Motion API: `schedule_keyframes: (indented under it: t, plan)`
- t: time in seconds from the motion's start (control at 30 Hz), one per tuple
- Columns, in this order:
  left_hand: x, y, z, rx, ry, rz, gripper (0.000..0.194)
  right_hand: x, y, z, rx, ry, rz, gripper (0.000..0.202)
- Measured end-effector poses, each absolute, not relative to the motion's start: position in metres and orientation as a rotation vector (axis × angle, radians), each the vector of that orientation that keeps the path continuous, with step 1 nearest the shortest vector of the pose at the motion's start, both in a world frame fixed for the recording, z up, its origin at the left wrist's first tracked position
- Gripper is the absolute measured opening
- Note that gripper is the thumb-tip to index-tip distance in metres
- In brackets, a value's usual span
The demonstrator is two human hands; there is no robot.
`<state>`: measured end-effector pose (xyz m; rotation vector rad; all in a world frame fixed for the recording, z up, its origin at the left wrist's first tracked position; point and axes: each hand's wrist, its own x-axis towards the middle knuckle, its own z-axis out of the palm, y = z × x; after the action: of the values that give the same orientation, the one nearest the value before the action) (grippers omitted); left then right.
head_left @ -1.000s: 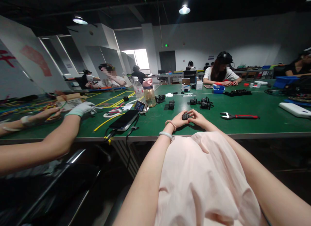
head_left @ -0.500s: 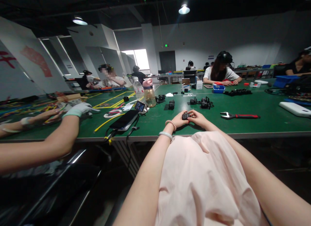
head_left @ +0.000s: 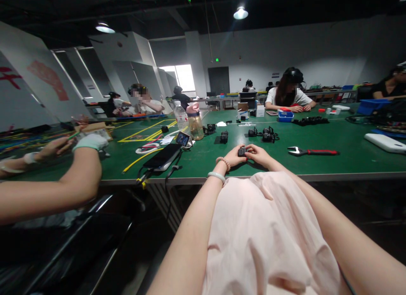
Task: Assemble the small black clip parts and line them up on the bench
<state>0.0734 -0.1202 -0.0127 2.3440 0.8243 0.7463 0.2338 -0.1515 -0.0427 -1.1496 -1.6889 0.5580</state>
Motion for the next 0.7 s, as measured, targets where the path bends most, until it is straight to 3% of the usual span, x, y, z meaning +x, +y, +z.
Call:
schedule_keyframes:
  t: [0.7]
  plan:
    - [0.072, -0.114, -0.018, 2.365, 0.811, 0.757, 0.069, 0.229, -0.153, -0.034, -1.298, -1.722, 0.492, 0.029]
